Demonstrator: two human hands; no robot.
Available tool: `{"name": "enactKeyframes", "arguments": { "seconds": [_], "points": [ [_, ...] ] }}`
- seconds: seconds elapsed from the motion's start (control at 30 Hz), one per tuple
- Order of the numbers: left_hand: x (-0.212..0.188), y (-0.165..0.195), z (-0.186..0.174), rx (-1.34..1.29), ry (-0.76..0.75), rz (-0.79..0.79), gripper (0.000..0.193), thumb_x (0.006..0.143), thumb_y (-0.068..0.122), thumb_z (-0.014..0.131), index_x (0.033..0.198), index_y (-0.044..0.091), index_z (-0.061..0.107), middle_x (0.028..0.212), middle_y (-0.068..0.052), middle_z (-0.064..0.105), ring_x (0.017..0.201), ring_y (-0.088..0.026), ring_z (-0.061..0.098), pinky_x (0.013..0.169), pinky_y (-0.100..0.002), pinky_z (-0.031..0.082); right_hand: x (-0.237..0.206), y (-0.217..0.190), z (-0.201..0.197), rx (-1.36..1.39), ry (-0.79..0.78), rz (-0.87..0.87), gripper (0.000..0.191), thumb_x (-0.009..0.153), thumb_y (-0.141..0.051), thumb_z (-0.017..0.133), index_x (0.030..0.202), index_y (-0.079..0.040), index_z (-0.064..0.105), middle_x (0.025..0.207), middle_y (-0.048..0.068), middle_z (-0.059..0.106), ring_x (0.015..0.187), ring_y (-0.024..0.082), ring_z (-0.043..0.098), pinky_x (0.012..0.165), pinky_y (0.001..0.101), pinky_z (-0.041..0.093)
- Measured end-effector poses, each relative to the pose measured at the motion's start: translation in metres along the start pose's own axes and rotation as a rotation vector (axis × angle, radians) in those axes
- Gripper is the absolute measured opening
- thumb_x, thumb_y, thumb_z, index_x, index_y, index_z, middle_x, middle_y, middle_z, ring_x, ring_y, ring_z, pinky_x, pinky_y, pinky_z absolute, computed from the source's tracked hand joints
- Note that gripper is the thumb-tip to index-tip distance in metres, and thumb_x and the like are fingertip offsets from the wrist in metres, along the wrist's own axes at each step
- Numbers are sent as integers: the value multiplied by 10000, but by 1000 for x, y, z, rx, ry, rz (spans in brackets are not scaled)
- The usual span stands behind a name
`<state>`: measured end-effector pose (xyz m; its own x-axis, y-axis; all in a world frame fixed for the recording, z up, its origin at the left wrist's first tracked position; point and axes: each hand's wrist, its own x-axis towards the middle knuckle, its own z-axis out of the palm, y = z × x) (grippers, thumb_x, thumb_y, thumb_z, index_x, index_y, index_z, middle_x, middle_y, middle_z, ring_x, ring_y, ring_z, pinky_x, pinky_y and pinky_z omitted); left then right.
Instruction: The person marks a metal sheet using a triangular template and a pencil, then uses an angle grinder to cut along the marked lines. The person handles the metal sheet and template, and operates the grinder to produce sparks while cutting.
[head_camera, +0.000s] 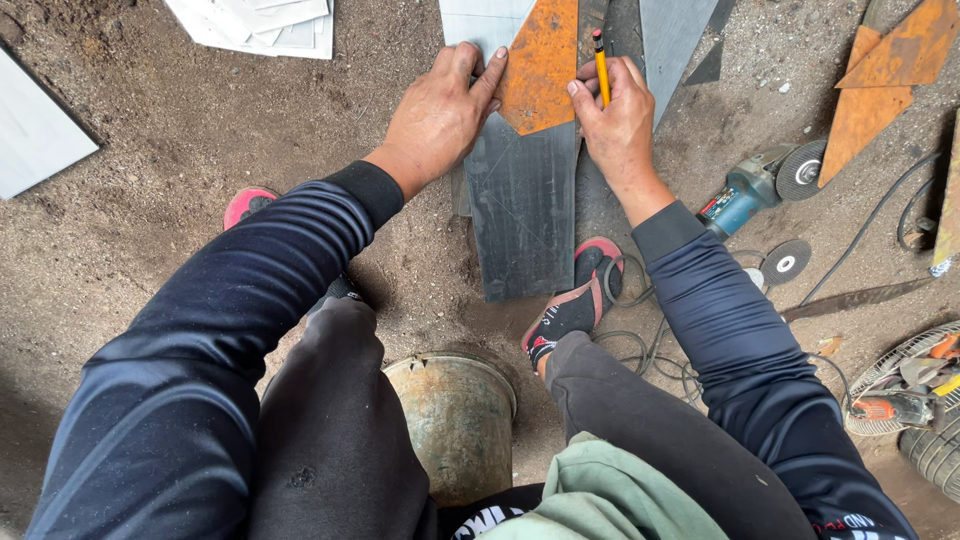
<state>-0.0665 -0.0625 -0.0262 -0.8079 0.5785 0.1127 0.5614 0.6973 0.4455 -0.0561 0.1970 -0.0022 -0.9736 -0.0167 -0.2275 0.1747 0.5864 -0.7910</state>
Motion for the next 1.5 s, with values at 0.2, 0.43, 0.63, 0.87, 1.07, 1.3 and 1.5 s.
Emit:
{"name": "enactKeyframes", "arguments": {
  "seconds": [0.2,0.43,0.63,0.87,1.07,1.3,1.5],
  "points": [
    [0,0,1,-11,-7,-7,508,1087,270,592,1510,-1,520,1153,-134,511,1065,-242,552,827,-332,585,2,2,1,-3,18,-46,128,1053,-81,708,1069,27,639,968,35,592,669,68,621,546,239,540],
    [0,2,0,-4,6,-9,475,1094,255,582,1498,10,536,1174,-129,520,1074,-248,551,839,-346,582,-2,0,2,13,27,12,153,1028,-107,709,1068,22,636,956,29,603,650,59,634,529,234,548],
    [1,4,-1,-35,-9,-21,476,1098,273,581,1487,1,543,1158,-129,522,1065,-254,547,852,-349,575,-2,3,3,-75,43,-49,148,1039,-108,724,1072,16,651,981,37,613,664,73,624,567,247,543],
    [2,3,-2,-17,-9,-14,481,1096,279,580,1484,-2,540,1151,-133,522,1058,-253,544,859,-347,573,-1,0,2,-47,19,70,158,1011,-135,693,1065,3,639,981,24,600,644,53,620,555,231,544],
    [3,6,-3,-36,-24,-18,500,1086,289,599,1492,4,532,1144,-134,514,1065,-262,544,846,-357,569,-3,4,1,-94,55,-31,166,1033,-137,725,1086,6,659,997,43,614,707,86,600,622,264,532],
    [1,5,1,-38,-9,0,528,1095,292,619,1528,11,509,1157,-130,501,1066,-268,536,876,-369,564,-4,20,2,-135,70,-96,169,1036,-138,757,1025,0,661,980,47,617,747,105,622,639,281,544],
    [0,7,2,-52,-4,-2,537,1093,286,637,1534,11,501,1173,-133,498,1084,-273,536,890,-372,558,-5,24,1,-154,76,-127,177,1042,-132,760,1002,3,652,971,55,614,792,125,650,670,291,557]
  ]
}}
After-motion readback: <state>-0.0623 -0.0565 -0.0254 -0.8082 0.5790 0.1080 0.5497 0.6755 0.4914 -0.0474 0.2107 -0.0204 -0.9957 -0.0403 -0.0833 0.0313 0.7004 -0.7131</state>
